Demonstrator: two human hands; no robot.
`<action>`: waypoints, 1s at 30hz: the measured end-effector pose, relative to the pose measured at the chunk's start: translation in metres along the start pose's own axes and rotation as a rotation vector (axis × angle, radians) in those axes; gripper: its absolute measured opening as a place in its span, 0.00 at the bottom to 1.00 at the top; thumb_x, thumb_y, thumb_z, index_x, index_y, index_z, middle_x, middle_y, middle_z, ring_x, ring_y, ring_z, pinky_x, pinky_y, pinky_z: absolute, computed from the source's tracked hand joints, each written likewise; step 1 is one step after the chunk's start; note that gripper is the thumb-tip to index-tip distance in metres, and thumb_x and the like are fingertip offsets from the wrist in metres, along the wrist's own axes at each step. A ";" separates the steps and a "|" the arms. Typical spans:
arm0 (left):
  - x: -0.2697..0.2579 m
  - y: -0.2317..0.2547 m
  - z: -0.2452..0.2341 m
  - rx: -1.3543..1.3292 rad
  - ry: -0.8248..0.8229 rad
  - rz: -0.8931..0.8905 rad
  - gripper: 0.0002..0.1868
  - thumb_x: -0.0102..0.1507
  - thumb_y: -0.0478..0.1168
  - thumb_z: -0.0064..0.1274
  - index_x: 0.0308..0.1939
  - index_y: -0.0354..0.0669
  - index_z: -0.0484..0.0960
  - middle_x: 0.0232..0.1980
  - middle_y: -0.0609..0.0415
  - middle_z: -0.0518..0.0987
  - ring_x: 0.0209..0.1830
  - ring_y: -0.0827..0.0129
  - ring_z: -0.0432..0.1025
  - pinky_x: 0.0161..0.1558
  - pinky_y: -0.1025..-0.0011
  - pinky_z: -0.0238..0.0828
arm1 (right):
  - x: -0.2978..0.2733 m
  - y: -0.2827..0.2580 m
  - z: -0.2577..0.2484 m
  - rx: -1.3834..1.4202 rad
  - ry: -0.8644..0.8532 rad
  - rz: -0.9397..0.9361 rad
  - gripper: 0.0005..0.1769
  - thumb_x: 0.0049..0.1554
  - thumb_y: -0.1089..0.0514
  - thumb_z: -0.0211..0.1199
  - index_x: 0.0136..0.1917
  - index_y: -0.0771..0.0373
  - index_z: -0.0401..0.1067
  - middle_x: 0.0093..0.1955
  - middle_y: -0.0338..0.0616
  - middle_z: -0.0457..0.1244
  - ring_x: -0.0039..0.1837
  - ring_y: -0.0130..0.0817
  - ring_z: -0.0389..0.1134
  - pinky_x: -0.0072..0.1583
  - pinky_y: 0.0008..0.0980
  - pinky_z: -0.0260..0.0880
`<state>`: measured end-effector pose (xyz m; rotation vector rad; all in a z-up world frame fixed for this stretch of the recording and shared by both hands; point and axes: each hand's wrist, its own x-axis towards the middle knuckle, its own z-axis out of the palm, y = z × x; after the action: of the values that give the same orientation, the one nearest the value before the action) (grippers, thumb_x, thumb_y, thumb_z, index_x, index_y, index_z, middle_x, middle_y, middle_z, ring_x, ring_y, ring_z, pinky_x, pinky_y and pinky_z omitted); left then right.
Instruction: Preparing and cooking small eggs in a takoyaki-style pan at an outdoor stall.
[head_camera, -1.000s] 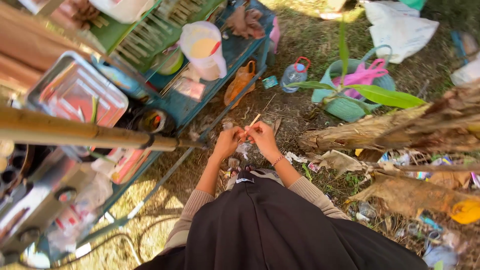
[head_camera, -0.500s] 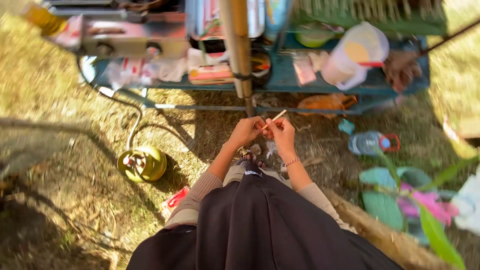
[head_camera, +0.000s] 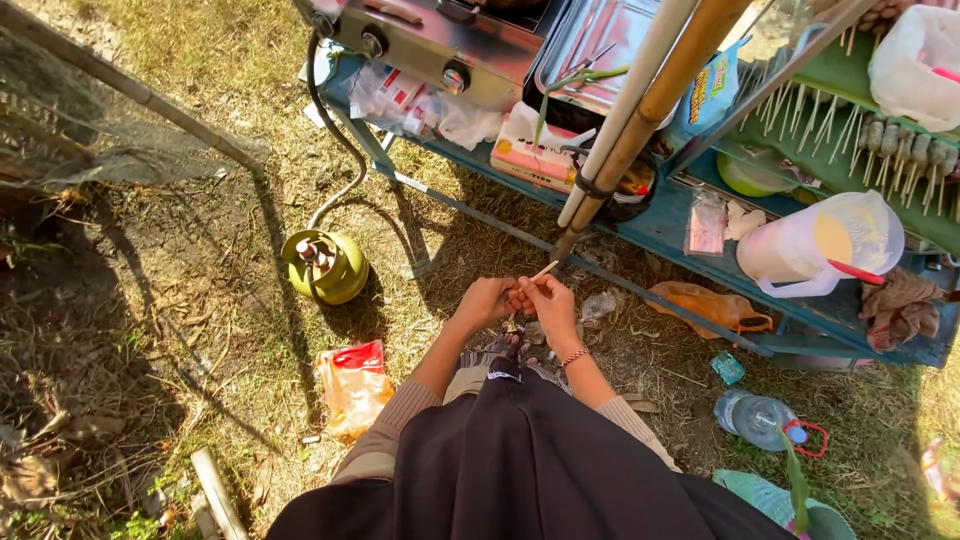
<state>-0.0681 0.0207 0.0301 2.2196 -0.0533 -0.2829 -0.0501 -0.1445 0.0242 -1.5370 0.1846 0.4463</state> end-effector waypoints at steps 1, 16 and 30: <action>-0.003 -0.001 0.001 -0.003 0.002 -0.007 0.06 0.62 0.38 0.57 0.37 0.39 0.85 0.30 0.48 0.84 0.29 0.61 0.80 0.35 0.64 0.76 | -0.001 0.003 0.000 -0.003 -0.005 0.006 0.16 0.58 0.47 0.68 0.43 0.63 0.75 0.36 0.38 0.68 0.36 0.23 0.66 0.39 0.25 0.70; -0.007 -0.010 0.008 -0.082 0.000 -0.085 0.06 0.65 0.36 0.53 0.41 0.39 0.84 0.30 0.49 0.84 0.28 0.64 0.81 0.34 0.62 0.76 | -0.005 0.009 0.001 0.044 -0.014 -0.008 0.13 0.60 0.50 0.66 0.45 0.63 0.75 0.37 0.39 0.69 0.38 0.23 0.67 0.40 0.25 0.70; -0.006 0.011 -0.034 -0.084 0.375 -0.189 0.07 0.66 0.40 0.57 0.44 0.41 0.80 0.39 0.51 0.86 0.35 0.67 0.81 0.38 0.68 0.77 | 0.004 0.003 -0.005 0.235 -0.024 -0.082 0.10 0.71 0.56 0.45 0.56 0.66 0.59 0.47 0.52 0.68 0.44 0.37 0.74 0.48 0.34 0.81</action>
<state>-0.0655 0.0408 0.0600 2.1616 0.3665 0.0324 -0.0462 -0.1490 0.0198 -1.3035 0.1495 0.3647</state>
